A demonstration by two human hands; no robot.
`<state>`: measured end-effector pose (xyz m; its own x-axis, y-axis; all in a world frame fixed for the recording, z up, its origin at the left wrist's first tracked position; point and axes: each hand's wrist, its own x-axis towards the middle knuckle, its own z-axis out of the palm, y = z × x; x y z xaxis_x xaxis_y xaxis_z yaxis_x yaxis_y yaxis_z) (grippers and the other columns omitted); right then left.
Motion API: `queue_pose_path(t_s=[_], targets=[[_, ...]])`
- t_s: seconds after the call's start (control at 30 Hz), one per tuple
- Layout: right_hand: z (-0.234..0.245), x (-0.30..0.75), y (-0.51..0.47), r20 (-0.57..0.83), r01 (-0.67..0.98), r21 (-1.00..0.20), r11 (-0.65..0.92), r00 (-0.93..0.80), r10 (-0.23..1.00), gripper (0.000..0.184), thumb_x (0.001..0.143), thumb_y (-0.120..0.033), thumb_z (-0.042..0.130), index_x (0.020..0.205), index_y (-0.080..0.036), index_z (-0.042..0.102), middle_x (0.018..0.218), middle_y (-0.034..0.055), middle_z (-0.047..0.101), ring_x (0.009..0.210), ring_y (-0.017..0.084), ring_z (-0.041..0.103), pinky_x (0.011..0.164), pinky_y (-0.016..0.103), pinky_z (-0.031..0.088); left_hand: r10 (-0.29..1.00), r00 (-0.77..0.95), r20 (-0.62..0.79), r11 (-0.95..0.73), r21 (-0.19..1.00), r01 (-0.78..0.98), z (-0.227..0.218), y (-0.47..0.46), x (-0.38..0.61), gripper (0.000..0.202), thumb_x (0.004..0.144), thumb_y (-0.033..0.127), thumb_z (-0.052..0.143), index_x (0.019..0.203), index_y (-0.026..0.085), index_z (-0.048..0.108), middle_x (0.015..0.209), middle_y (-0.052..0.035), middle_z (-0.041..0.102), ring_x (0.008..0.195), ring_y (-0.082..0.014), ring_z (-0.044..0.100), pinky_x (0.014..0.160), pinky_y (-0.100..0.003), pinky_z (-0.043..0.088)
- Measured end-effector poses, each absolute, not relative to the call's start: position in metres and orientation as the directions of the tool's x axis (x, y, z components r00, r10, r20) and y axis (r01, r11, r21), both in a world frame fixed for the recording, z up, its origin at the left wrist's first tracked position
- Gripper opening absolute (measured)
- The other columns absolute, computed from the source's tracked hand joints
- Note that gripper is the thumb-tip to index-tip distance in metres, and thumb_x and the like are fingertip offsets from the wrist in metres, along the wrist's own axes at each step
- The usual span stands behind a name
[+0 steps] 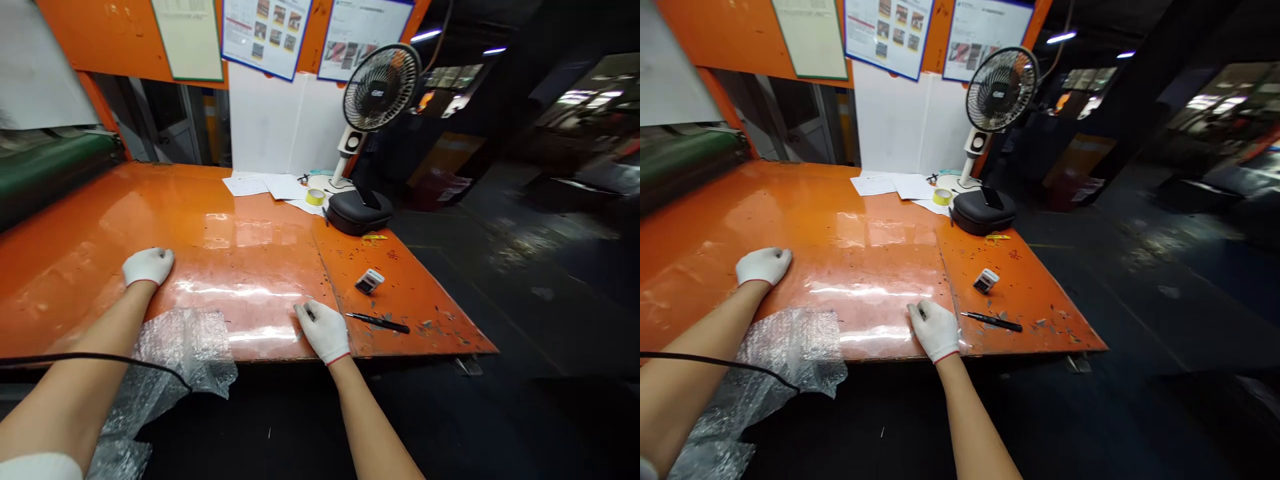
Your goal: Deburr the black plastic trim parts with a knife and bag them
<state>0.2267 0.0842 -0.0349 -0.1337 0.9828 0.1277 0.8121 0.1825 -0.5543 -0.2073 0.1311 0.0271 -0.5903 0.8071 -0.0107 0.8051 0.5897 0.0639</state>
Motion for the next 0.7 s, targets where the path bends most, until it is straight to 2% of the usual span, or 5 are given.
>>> queue_pose_path(t_s=[0.1, 0.27, 0.47, 0.7], targets=[[-0.032, 0.23, 0.083, 0.117, 0.825, -0.53, 0.196, -0.158, 0.98, 0.05, 0.099, -0.061, 0.046, 0.066, -0.023, 0.048, 0.065, 0.0027, 0.059, 0.065, 0.019, 0.053, 0.063, 0.03, 0.027, 0.804, -0.594, 0.0, 0.592, 0.09, 0.801, 0.024, 0.13, -0.202, 0.055, 0.099, 0.043, 0.036, 0.11, 0.014, 0.082, 0.122, -0.0239, 0.076, 0.116, -0.0424, 0.07, 0.083, -0.043, 0.054], [-0.027, 0.233, 0.089, 0.004, 0.867, -0.479, 0.136, -0.153, 0.988, 0.051, 0.093, -0.068, 0.043, 0.071, -0.025, 0.059, 0.071, 0.0056, 0.065, 0.068, 0.023, 0.058, 0.062, 0.03, 0.032, 0.785, -0.618, 0.044, 0.613, 0.091, 0.785, 0.011, 0.131, -0.208, 0.051, 0.1, 0.044, 0.038, 0.109, 0.022, 0.083, 0.12, -0.0157, 0.079, 0.114, -0.0323, 0.072, 0.087, -0.036, 0.053], [-0.02, 0.232, 0.089, -0.059, 0.884, -0.455, 0.111, -0.154, 0.986, 0.051, 0.091, -0.07, 0.041, 0.069, -0.028, 0.061, 0.072, 0.0063, 0.069, 0.071, 0.027, 0.062, 0.062, 0.031, 0.038, 0.79, -0.609, 0.063, 0.599, 0.13, 0.79, 0.006, 0.13, -0.211, 0.048, 0.1, 0.042, 0.042, 0.101, 0.021, 0.084, 0.111, -0.0161, 0.08, 0.106, -0.0312, 0.074, 0.082, -0.035, 0.053], [-0.029, 0.236, 0.093, 0.018, 0.852, -0.502, 0.146, -0.159, 0.987, 0.048, 0.088, -0.07, 0.051, 0.07, -0.028, 0.066, 0.069, 0.0062, 0.069, 0.067, 0.027, 0.063, 0.058, 0.032, 0.038, 0.786, -0.616, 0.053, 0.608, 0.12, 0.785, 0.005, 0.132, -0.216, 0.051, 0.102, 0.045, 0.04, 0.106, 0.02, 0.084, 0.115, -0.0171, 0.079, 0.11, -0.032, 0.073, 0.084, -0.036, 0.052]])
